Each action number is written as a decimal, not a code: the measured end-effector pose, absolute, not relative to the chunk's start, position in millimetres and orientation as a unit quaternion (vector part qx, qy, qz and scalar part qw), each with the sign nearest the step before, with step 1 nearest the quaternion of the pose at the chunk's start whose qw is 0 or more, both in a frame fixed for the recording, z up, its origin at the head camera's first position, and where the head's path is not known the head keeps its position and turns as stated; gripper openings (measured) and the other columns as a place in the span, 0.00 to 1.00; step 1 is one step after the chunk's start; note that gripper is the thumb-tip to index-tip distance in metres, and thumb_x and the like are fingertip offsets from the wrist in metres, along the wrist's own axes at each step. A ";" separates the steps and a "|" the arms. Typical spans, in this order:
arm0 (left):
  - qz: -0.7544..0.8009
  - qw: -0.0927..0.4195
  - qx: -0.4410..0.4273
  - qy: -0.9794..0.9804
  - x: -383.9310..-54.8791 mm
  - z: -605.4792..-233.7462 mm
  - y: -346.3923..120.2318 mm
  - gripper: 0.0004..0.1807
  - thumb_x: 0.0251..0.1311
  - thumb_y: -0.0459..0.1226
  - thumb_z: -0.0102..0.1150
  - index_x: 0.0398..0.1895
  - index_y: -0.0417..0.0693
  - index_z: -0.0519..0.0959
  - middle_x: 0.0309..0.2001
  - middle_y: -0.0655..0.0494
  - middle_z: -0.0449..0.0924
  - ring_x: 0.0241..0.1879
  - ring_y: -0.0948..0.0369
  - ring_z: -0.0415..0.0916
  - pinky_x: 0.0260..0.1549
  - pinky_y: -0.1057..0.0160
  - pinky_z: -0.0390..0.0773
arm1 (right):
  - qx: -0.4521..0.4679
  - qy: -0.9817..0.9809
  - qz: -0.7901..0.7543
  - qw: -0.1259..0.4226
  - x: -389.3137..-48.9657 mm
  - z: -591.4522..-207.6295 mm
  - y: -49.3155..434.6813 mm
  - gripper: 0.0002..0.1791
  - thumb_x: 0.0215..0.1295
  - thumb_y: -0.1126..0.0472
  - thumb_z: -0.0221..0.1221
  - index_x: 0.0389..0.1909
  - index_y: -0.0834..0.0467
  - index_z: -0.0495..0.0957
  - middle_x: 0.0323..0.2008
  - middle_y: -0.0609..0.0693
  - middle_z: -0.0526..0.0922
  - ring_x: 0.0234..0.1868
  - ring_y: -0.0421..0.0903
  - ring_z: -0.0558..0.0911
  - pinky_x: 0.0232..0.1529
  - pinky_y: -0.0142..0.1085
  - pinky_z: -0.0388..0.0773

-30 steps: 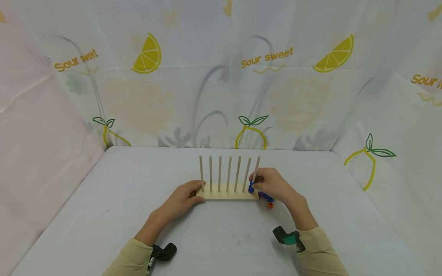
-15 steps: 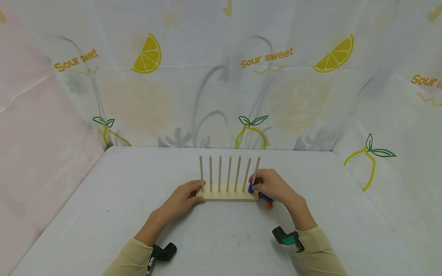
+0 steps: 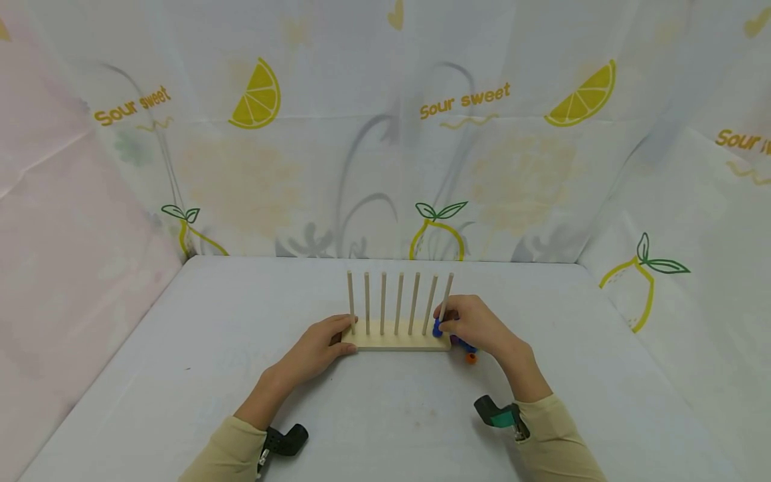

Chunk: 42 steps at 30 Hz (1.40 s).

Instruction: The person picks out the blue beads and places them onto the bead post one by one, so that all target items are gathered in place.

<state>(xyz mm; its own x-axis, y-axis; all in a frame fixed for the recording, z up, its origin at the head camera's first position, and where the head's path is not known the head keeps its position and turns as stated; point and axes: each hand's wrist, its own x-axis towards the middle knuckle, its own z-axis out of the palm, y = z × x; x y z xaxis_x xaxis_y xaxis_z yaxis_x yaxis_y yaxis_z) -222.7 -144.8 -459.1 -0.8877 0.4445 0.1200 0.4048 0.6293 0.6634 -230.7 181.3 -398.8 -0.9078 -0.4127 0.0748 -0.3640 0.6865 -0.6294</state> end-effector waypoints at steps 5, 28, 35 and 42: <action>0.358 0.024 0.237 0.903 -223.1 -459.5 -144.7 0.31 0.64 0.41 0.64 0.69 0.41 0.71 0.69 0.44 0.71 0.71 0.45 0.65 0.69 0.46 0.67 | -0.209 0.920 -0.329 0.040 -230.5 -398.6 181.0 0.06 0.61 0.69 0.64 0.39 0.62 0.83 0.31 0.48 0.86 0.31 0.39 0.81 0.34 0.33 0.79; 0.356 0.023 0.237 0.904 -223.3 -460.9 -144.7 0.31 0.65 0.41 0.63 0.70 0.43 0.70 0.70 0.45 0.70 0.72 0.45 0.64 0.69 0.45 0.67 | -0.228 0.932 -0.282 0.003 -232.4 -391.8 189.2 0.06 0.58 0.70 0.66 0.36 0.61 0.85 0.33 0.51 0.86 0.35 0.43 0.82 0.39 0.38 0.82; 0.360 0.023 0.234 0.903 -222.8 -460.3 -144.7 0.31 0.64 0.41 0.64 0.70 0.43 0.70 0.70 0.45 0.70 0.71 0.46 0.65 0.69 0.46 0.68 | -0.221 0.934 -0.280 0.002 -232.7 -392.1 191.0 0.07 0.60 0.70 0.65 0.39 0.61 0.85 0.35 0.51 0.85 0.37 0.44 0.82 0.42 0.41 0.83; 0.361 0.023 0.234 0.902 -222.8 -460.7 -145.8 0.31 0.64 0.41 0.64 0.70 0.43 0.70 0.69 0.45 0.70 0.71 0.46 0.65 0.69 0.46 0.68 | -0.205 0.936 -0.286 0.003 -234.0 -393.9 195.4 0.10 0.62 0.71 0.63 0.44 0.61 0.85 0.38 0.53 0.86 0.40 0.46 0.83 0.46 0.44 0.84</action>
<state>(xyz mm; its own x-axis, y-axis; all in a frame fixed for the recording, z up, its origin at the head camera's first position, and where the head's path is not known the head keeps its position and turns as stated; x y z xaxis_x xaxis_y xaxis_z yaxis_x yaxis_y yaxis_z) -222.8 -145.8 -460.7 -0.8892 0.4395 0.1269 0.4057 0.6295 0.6627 -234.0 195.4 -393.9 -0.9160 -0.3854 0.1116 -0.3820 0.7524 -0.5367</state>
